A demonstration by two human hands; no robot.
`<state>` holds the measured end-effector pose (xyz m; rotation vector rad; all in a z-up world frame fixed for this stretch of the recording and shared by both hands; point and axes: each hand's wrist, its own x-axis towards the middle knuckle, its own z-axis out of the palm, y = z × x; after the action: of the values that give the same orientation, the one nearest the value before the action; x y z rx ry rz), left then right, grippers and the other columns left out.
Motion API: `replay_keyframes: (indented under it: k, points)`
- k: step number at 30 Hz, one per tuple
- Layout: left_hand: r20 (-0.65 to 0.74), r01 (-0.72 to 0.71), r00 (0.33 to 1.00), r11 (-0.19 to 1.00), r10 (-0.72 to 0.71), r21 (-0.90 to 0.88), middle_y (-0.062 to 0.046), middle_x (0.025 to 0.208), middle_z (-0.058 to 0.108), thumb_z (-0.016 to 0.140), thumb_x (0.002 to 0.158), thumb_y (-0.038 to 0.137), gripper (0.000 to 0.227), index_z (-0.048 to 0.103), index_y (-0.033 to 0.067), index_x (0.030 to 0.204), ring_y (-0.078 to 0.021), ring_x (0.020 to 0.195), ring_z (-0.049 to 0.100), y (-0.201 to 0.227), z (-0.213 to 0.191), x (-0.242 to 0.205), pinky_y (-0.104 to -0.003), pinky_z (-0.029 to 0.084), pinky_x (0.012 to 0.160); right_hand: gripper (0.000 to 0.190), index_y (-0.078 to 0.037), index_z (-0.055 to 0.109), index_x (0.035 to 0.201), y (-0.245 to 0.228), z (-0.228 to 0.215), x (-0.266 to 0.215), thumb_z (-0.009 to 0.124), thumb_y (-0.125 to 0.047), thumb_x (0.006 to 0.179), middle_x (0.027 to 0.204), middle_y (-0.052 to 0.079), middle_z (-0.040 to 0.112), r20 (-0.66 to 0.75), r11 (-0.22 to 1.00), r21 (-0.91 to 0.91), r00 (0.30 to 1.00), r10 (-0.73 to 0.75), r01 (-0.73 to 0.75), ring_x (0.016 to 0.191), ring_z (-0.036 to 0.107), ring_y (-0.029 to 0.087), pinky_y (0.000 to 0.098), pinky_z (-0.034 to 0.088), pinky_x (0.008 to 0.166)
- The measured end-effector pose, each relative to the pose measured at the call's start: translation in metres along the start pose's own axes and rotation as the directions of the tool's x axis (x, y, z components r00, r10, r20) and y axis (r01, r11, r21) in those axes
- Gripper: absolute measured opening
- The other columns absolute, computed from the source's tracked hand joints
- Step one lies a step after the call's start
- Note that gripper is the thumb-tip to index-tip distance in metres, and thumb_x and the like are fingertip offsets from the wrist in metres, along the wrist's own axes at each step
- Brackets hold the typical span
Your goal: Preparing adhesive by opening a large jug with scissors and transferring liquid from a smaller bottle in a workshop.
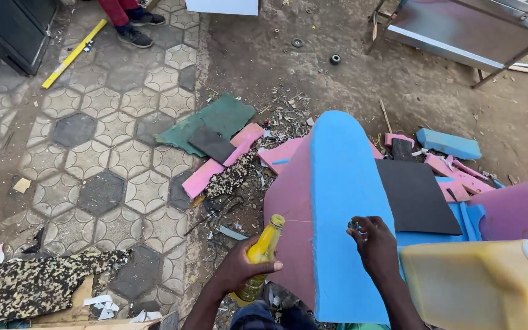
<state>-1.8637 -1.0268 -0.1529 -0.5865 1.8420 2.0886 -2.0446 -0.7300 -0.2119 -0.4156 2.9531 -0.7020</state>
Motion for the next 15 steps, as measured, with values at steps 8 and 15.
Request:
replay_keyframes:
  k: [8,15]
  points:
    - [0.153,-0.108,0.984,0.989,0.091,0.105,0.002,0.085,0.07,0.09,0.067,0.039,0.044,0.071,0.0117,0.096,-0.0116,0.074,0.061,0.012,0.018,0.012,-0.025,0.048,0.068,0.038,-0.025,0.07,0.13,-0.003,-0.006,-0.014,0.072,-0.025,0.092,0.128,-0.001,0.065,0.126,0.997,0.061,0.992,0.03,-0.038,0.097,0.073,0.025,0.0449,0.058,0.075]
    - [0.284,-0.28,0.943,0.879,0.175,0.386,0.004,0.069,0.046,0.085,0.066,0.055,0.053,0.049,0.0175,0.076,-0.0115,0.062,0.04,0.034,0.031,0.007,-0.03,0.027,0.06,0.032,-0.022,0.076,0.121,-0.057,-0.069,-0.037,0.065,-0.036,0.094,0.128,-0.001,0.073,0.035,0.943,0.321,0.995,-0.098,0.081,0.108,0.072,0.019,0.0408,0.061,0.085]
